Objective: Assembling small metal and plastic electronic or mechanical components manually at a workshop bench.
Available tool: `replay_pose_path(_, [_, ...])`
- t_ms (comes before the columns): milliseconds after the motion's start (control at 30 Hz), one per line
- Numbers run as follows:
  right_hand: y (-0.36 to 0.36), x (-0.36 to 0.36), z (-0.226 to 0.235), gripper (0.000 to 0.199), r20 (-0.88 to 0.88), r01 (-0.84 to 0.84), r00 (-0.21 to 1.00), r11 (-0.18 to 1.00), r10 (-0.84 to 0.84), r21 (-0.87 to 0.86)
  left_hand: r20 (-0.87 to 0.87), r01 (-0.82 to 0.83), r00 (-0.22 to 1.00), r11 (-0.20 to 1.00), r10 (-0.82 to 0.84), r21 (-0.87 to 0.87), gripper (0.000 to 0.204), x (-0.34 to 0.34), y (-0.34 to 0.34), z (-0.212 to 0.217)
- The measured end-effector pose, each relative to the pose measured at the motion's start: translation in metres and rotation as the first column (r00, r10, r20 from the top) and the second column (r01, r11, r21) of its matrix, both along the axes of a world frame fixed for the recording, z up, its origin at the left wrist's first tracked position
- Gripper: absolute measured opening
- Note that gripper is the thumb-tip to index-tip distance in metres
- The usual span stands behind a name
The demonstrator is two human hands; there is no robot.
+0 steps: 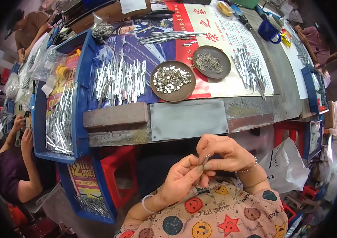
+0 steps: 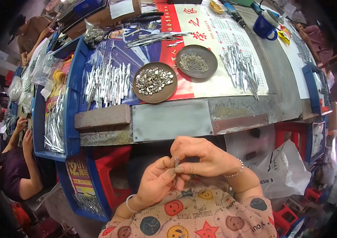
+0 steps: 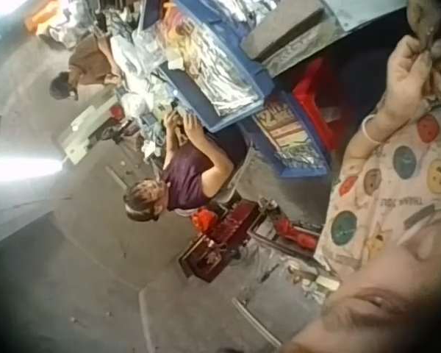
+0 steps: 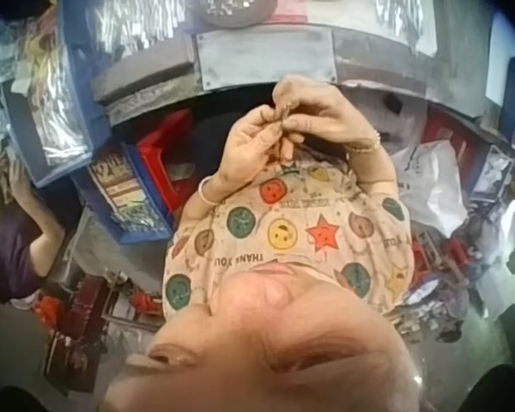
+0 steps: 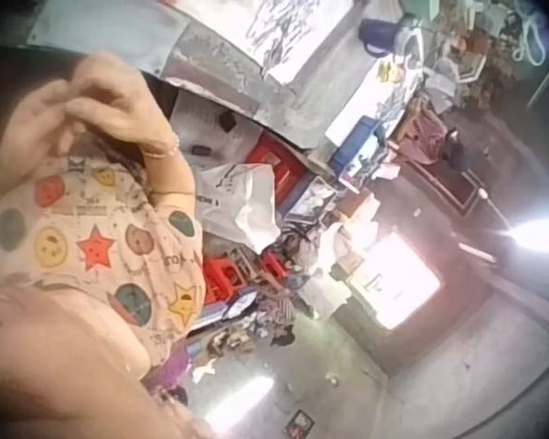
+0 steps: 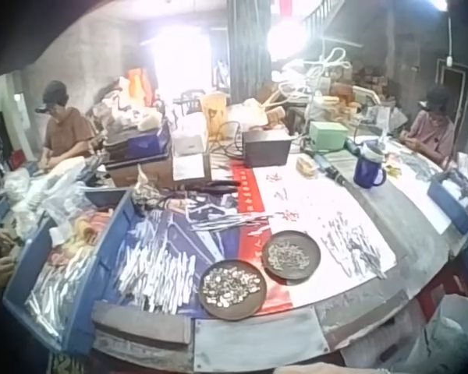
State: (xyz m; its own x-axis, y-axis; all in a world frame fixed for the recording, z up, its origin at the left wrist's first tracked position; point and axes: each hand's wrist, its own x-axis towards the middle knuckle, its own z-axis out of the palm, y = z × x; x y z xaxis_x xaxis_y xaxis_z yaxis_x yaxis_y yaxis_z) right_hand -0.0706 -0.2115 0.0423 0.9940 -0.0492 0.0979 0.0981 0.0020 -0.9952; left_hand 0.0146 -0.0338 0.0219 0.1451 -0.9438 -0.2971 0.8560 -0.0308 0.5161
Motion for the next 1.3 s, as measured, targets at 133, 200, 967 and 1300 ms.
replay_pose_path(133, [0.001,0.002,0.009,0.009,-0.047,-0.018,0.999,0.988,0.011,-0.151,-0.022,-0.007,1.0,1.0,0.008,0.014,0.017,0.003,0.006,-0.004])
replay_pose_path(200, [-0.001,0.007,0.009,0.01,-0.038,-0.03,0.999,0.97,0.022,-0.242,0.0,-0.024,1.0,0.997,0.024,0.07,0.019,0.007,0.009,-0.005])
replay_pose_path(967, [-0.033,0.114,-0.013,0.022,0.051,0.097,0.983,0.26,-0.175,-0.961,-0.028,-0.121,0.992,0.993,0.121,0.009,0.018,0.037,0.027,-0.018])
replay_pose_path(1300, [-0.04,0.108,-0.016,0.015,0.093,0.127,0.99,0.406,-0.103,-0.905,-0.049,-0.2,0.979,0.98,0.2,0.014,0.016,0.033,0.021,-0.018])
